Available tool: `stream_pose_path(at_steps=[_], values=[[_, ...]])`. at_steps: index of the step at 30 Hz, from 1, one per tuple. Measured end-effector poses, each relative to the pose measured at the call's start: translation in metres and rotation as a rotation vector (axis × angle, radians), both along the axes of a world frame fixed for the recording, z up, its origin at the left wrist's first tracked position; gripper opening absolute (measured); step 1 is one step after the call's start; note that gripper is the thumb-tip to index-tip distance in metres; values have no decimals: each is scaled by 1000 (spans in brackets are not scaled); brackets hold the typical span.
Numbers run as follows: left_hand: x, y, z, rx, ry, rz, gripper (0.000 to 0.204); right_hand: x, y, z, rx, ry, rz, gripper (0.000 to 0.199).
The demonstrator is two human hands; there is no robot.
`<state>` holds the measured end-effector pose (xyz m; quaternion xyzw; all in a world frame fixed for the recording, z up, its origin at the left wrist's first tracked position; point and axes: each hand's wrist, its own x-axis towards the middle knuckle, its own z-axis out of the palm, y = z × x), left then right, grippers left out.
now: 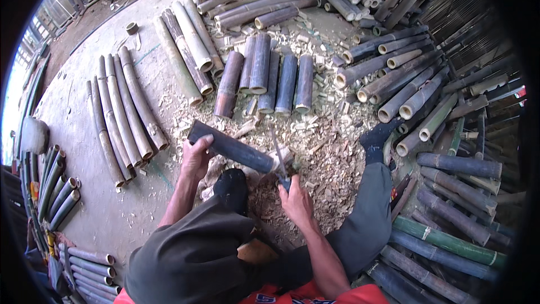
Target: The person carves a section of bamboo with a knife while sitting on the ground among other bamboo poles.
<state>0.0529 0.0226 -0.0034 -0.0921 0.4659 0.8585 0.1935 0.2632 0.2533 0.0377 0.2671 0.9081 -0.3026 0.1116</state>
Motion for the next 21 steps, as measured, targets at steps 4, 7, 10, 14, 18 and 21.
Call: stream_pose_path(at_steps=[4, 7, 10, 14, 18, 21], values=[[-2, -5, -7, -58, -52, 127, 40, -18, -18, 48, -77, 376, 20, 32], [-4, 2, -8, -82, 20, 128, 42, -12, -19, 22, -79, 569, 18, 31], [-6, 7, 1, -59, 89, 74, 41, -11, 2, -36, 61, -145, 9, 37], [-4, -4, 5, -13, 101, 16, 41, -17, -11, 19, -51, 24, 91, 37], [-12, -19, -3, -84, 49, -131, 41, -18, -26, 52, -163, 500, 61, 35], [-10, -10, 4, -129, 105, -163, 43, -4, -11, -16, -39, 174, 38, 35]])
